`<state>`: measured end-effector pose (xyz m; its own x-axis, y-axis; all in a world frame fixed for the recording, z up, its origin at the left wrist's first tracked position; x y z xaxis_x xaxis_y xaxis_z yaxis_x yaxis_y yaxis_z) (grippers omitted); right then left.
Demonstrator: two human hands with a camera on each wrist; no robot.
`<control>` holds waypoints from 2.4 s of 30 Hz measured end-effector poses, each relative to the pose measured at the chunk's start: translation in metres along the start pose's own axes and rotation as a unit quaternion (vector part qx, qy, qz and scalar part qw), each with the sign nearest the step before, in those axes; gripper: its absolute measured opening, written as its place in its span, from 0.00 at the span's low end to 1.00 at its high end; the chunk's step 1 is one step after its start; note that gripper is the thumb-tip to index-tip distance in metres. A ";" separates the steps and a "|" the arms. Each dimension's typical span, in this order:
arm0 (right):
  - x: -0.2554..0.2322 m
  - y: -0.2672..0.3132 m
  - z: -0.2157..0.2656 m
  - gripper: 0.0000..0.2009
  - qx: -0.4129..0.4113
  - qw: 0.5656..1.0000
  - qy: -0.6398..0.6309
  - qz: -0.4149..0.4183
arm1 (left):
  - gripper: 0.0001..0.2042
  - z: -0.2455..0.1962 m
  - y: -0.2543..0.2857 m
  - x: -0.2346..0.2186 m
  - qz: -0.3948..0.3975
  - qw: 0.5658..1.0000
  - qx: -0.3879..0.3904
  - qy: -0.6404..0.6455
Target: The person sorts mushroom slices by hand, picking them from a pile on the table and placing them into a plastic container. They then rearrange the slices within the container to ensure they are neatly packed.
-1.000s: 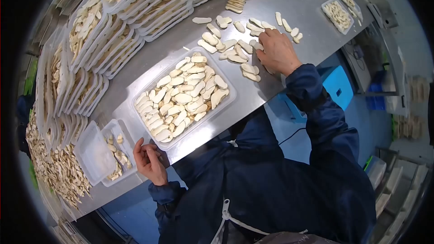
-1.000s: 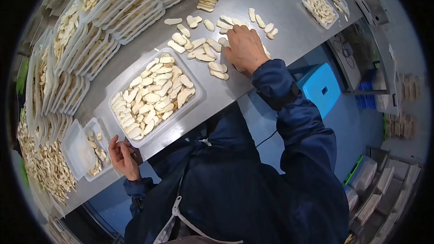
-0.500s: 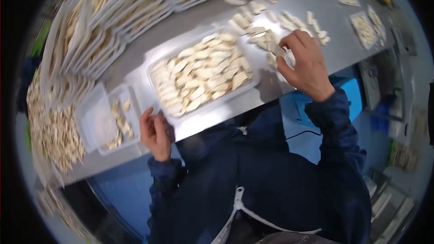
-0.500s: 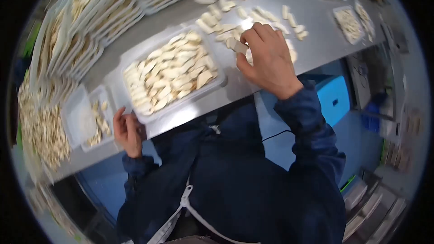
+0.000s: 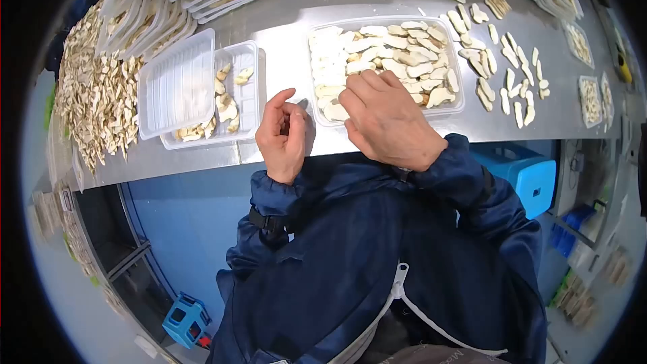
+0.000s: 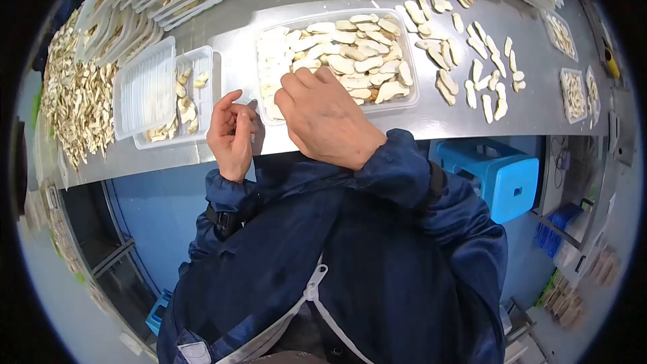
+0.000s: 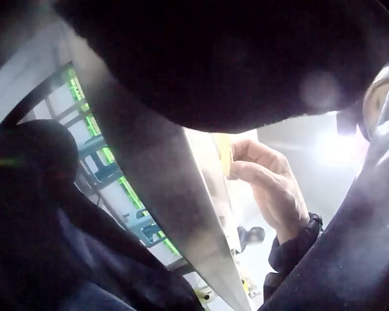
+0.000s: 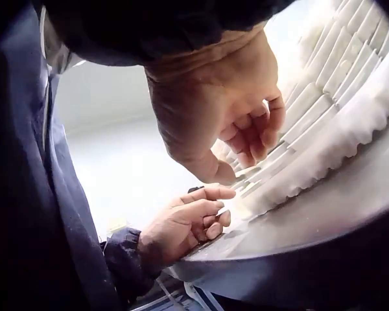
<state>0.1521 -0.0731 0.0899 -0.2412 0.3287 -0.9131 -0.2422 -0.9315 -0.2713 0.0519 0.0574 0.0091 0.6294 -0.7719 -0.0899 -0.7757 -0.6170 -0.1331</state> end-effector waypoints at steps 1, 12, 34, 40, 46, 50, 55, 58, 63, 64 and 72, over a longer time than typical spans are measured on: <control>0.001 -0.003 0.001 0.14 -0.002 1.000 0.004 0.005 | 0.15 0.000 0.000 0.000 0.000 1.000 0.004 -0.002; 0.007 -0.009 0.003 0.13 -0.007 1.000 0.024 0.013 | 0.15 0.001 0.000 -0.002 -0.006 0.999 0.002 -0.033; -0.128 0.181 -0.131 0.04 0.370 0.892 0.118 -0.231 | 0.15 -0.005 -0.002 0.002 -0.015 0.999 -0.044 0.014; -0.125 0.238 -0.161 0.03 0.434 0.878 0.157 -0.126 | 0.15 -0.003 -0.003 0.003 -0.009 1.000 -0.013 -0.013; -0.107 0.236 -0.154 0.04 0.446 0.875 0.112 -0.149 | 0.14 -0.001 -0.004 0.002 -0.017 1.000 -0.006 -0.020; -0.114 0.250 -0.166 0.05 0.486 0.843 0.159 -0.165 | 0.15 0.001 -0.004 0.002 -0.013 1.000 -0.011 -0.011; -0.114 0.267 -0.172 0.07 0.512 0.834 0.169 -0.118 | 0.14 0.004 -0.004 0.000 -0.008 1.000 0.002 -0.018; -0.108 0.255 -0.160 0.09 0.499 0.844 0.136 -0.141 | 0.14 0.004 -0.004 0.000 -0.010 1.000 0.001 -0.015; -0.097 0.247 -0.163 0.10 0.488 0.840 0.196 -0.132 | 0.14 0.003 -0.003 0.001 -0.010 1.000 -0.008 -0.016; -0.096 0.246 -0.165 0.10 0.486 0.841 0.199 -0.131 | 0.14 0.003 -0.004 0.001 -0.010 1.000 -0.001 -0.020; -0.095 0.250 -0.176 0.08 0.473 0.850 0.200 -0.114 | 0.15 0.005 -0.001 0.001 -0.009 1.000 -0.020 -0.007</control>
<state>0.2798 -0.3646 0.0552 0.2070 0.2281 -0.9514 -0.9331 -0.2461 -0.2621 0.0537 0.0584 0.0041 0.6431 -0.7589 -0.1023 -0.7658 -0.6360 -0.0950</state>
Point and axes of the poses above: each hand's wrist, its own y-axis away from the middle knuckle, its own x-axis out of the palm, z = x × y, the point moved 7 cm from there along -y, towards the middle knuckle, and after that the axes turned 5 degrees about y, right-handed, at the moved point
